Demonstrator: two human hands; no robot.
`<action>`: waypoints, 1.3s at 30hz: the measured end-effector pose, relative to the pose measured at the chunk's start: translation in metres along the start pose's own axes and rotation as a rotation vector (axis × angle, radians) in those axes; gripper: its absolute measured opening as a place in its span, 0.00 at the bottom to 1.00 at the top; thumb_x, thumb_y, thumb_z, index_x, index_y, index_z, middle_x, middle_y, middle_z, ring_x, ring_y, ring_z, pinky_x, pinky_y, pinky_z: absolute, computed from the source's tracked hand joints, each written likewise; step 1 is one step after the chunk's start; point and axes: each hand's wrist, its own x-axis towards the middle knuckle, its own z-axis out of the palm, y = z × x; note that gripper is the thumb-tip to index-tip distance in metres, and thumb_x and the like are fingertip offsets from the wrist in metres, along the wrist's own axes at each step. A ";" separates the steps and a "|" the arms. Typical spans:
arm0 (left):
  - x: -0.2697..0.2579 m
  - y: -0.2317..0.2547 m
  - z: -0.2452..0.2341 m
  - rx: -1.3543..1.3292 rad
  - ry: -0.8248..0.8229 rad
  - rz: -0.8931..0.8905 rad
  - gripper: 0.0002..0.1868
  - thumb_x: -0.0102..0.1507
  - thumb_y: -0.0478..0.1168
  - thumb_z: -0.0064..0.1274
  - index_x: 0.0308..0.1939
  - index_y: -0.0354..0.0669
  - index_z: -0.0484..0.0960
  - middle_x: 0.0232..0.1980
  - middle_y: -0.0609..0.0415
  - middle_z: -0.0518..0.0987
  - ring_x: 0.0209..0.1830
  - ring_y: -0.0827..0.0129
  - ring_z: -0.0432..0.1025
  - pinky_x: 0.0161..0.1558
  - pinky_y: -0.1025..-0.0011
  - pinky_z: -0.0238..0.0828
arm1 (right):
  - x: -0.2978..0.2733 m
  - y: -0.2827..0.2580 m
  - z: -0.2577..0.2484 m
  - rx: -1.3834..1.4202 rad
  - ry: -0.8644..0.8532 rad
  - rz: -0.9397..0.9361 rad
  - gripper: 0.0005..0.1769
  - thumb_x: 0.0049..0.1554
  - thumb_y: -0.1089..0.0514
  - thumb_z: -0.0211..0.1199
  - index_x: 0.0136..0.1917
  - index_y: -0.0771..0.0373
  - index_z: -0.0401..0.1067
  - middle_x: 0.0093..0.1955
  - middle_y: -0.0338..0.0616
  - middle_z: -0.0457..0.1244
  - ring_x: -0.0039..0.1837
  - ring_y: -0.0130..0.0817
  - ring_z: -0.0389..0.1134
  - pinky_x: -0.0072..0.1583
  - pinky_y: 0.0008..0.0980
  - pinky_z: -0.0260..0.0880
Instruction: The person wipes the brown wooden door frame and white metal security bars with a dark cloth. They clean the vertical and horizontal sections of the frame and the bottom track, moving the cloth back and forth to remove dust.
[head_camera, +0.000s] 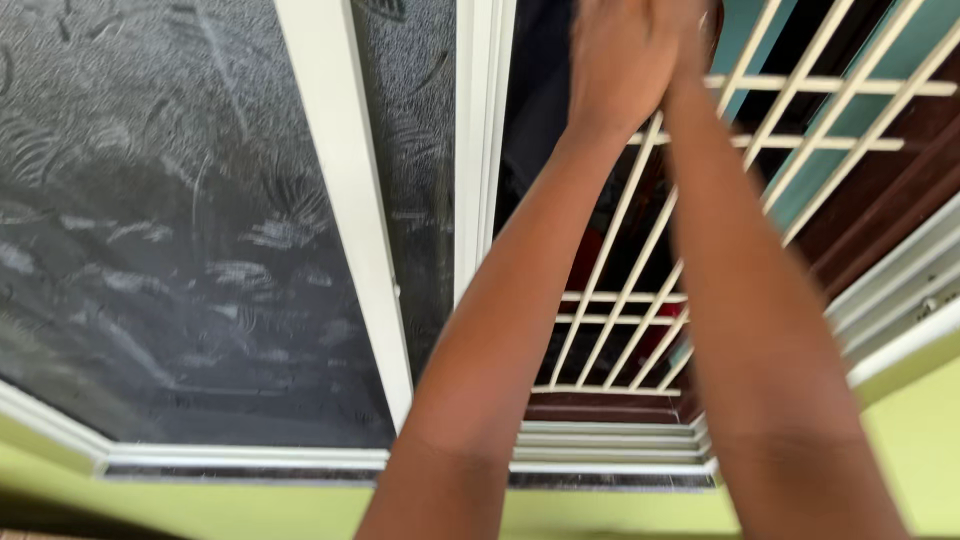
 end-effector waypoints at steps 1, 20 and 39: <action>-0.006 -0.008 0.004 -0.040 0.139 0.076 0.29 0.75 0.56 0.39 0.72 0.39 0.71 0.67 0.44 0.74 0.68 0.53 0.71 0.72 0.54 0.63 | -0.009 0.003 0.014 0.018 0.036 0.005 0.34 0.71 0.52 0.64 0.77 0.70 0.49 0.65 0.60 0.57 0.66 0.53 0.62 0.65 0.44 0.62; -0.177 -0.164 -0.006 -0.302 0.038 0.034 0.45 0.72 0.71 0.26 0.75 0.37 0.62 0.74 0.33 0.63 0.76 0.42 0.60 0.79 0.49 0.52 | -0.173 0.007 0.054 -0.260 0.119 0.149 0.50 0.62 0.54 0.70 0.84 0.71 0.43 0.83 0.70 0.46 0.84 0.65 0.50 0.83 0.55 0.52; -0.201 -0.195 -0.004 -0.410 -0.117 -0.453 0.37 0.71 0.65 0.35 0.72 0.39 0.62 0.68 0.41 0.68 0.71 0.54 0.63 0.73 0.58 0.55 | -0.231 0.010 0.053 -0.069 0.103 0.245 0.52 0.57 0.60 0.75 0.81 0.77 0.45 0.72 0.67 0.60 0.71 0.52 0.68 0.71 0.42 0.71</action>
